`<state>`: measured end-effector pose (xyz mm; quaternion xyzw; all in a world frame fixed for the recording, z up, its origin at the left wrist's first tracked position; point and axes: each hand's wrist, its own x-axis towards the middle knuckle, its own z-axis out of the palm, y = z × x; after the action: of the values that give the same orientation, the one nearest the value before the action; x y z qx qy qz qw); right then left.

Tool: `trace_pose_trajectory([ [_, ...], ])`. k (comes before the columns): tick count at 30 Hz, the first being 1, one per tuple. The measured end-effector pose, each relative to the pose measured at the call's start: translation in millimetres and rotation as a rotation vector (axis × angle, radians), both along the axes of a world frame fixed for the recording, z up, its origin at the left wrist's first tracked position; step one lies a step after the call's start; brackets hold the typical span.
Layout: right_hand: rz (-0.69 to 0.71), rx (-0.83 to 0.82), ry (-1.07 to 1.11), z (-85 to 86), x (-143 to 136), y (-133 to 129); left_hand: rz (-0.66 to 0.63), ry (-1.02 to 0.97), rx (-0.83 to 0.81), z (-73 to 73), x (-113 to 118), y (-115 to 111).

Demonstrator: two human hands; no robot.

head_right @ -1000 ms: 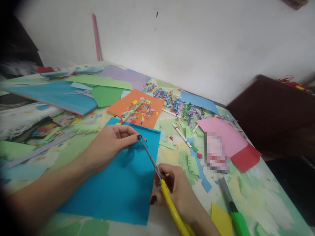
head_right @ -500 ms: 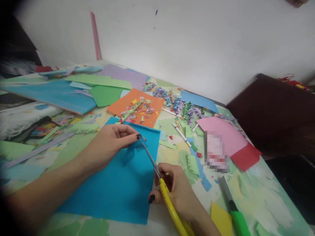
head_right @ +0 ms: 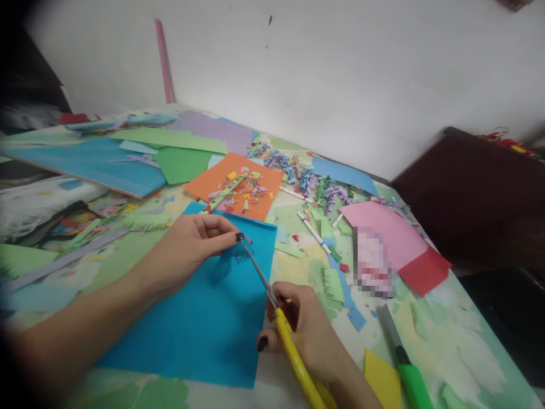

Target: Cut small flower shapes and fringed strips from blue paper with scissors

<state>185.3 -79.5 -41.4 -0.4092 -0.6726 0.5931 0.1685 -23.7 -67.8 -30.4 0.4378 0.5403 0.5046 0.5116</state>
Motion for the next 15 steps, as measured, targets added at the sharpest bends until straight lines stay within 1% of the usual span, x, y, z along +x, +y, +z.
trace_pose_trajectory([
  [15, 0.023, 0.042, -0.002, 0.2, 2.0, 1.0, 0.0, 0.018, 0.014, 1.0, 0.2, 0.5],
])
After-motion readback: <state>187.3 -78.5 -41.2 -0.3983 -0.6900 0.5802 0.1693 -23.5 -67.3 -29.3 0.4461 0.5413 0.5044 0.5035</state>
